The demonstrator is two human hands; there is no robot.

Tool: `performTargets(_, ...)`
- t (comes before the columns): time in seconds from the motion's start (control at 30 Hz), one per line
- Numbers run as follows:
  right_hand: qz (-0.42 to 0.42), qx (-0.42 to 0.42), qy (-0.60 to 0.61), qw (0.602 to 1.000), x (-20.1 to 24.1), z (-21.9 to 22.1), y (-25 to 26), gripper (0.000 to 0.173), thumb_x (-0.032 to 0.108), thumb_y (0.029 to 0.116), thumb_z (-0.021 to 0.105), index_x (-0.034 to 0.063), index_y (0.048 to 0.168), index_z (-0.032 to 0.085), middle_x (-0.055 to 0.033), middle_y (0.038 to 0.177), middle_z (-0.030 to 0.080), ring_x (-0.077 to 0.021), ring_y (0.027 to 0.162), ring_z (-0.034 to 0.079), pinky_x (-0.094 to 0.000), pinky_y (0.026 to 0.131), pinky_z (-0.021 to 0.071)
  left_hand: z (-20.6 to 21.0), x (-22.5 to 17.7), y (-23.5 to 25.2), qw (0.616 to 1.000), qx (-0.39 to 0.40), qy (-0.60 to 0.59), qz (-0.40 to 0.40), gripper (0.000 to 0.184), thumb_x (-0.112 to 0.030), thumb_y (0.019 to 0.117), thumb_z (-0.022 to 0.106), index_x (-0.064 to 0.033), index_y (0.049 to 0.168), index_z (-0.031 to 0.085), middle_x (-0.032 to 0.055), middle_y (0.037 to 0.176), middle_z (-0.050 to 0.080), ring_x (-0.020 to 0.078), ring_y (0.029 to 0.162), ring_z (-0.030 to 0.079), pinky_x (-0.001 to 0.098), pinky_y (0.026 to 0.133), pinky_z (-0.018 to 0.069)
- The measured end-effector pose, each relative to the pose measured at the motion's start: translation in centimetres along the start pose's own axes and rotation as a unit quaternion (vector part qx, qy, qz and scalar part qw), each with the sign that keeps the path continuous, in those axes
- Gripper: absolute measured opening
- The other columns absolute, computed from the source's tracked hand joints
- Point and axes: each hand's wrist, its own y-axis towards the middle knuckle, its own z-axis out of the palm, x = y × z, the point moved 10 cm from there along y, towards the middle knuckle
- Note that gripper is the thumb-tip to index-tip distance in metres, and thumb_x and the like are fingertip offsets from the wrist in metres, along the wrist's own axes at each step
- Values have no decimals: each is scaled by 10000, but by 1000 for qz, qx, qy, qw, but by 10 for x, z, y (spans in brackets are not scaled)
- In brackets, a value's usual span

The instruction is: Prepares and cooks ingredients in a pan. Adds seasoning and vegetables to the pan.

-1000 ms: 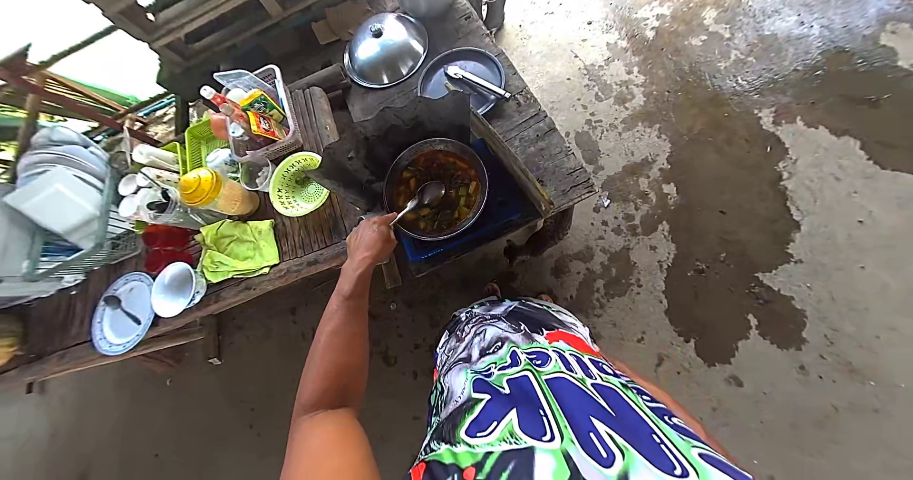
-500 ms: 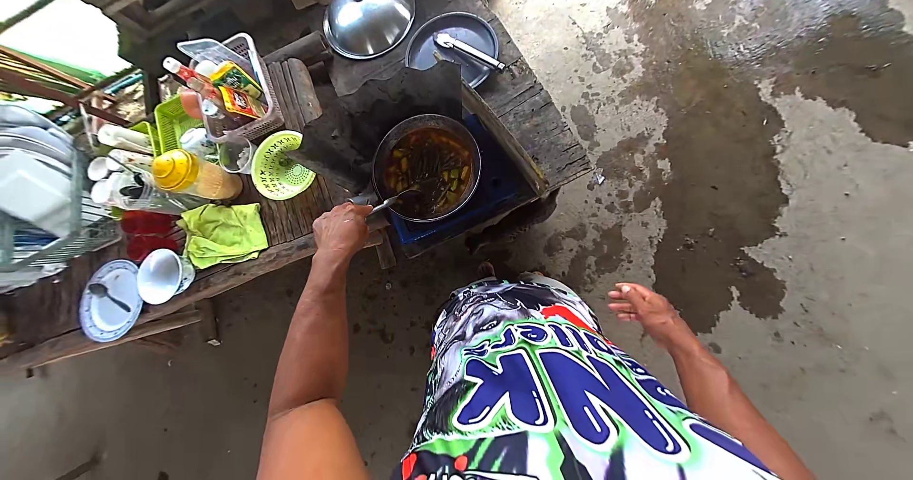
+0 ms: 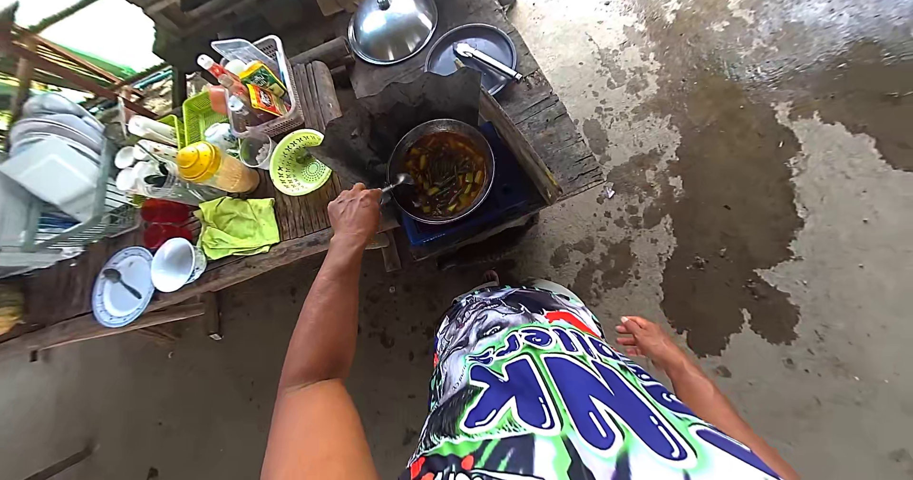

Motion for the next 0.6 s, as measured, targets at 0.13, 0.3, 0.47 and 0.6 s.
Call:
performTargets(0.13,21,-27,49,998,-18,-8,1,450,311,1138,372,5,1454,469,-242,1355,606,-347,1075,689,-498,892,559,-3,0,16,1000,-14,5,-4,357,-80,995,531,-219,1248,740,146,1250,682,399,1153,635,632,850,511)
performTargets(0.3,38,-49,77,995,-41,-13,0,448,314,1136,381,5,1445,477,-241,1342,616,-346,1054,695,-498,870,562,-13,-9,31,999,-26,-14,14,390,-81,972,558,-233,1293,720,151,1268,677,397,1171,633,635,883,506)
performTargets(0.47,50,-52,94,993,-48,-6,-8,452,306,1136,384,-2,1457,469,-247,1348,610,-345,1066,689,-494,894,556,10,-24,50,999,30,-38,-10,340,-120,969,594,-132,1300,673,206,1310,652,439,1217,616,686,903,500)
performTargets(0.6,49,-57,107,991,-54,-5,-11,457,315,1137,378,2,1457,470,-246,1348,610,-344,1071,687,-492,894,556,4,-36,55,997,30,-73,7,357,-118,979,552,-146,1313,673,198,1307,662,434,1249,601,689,918,489)
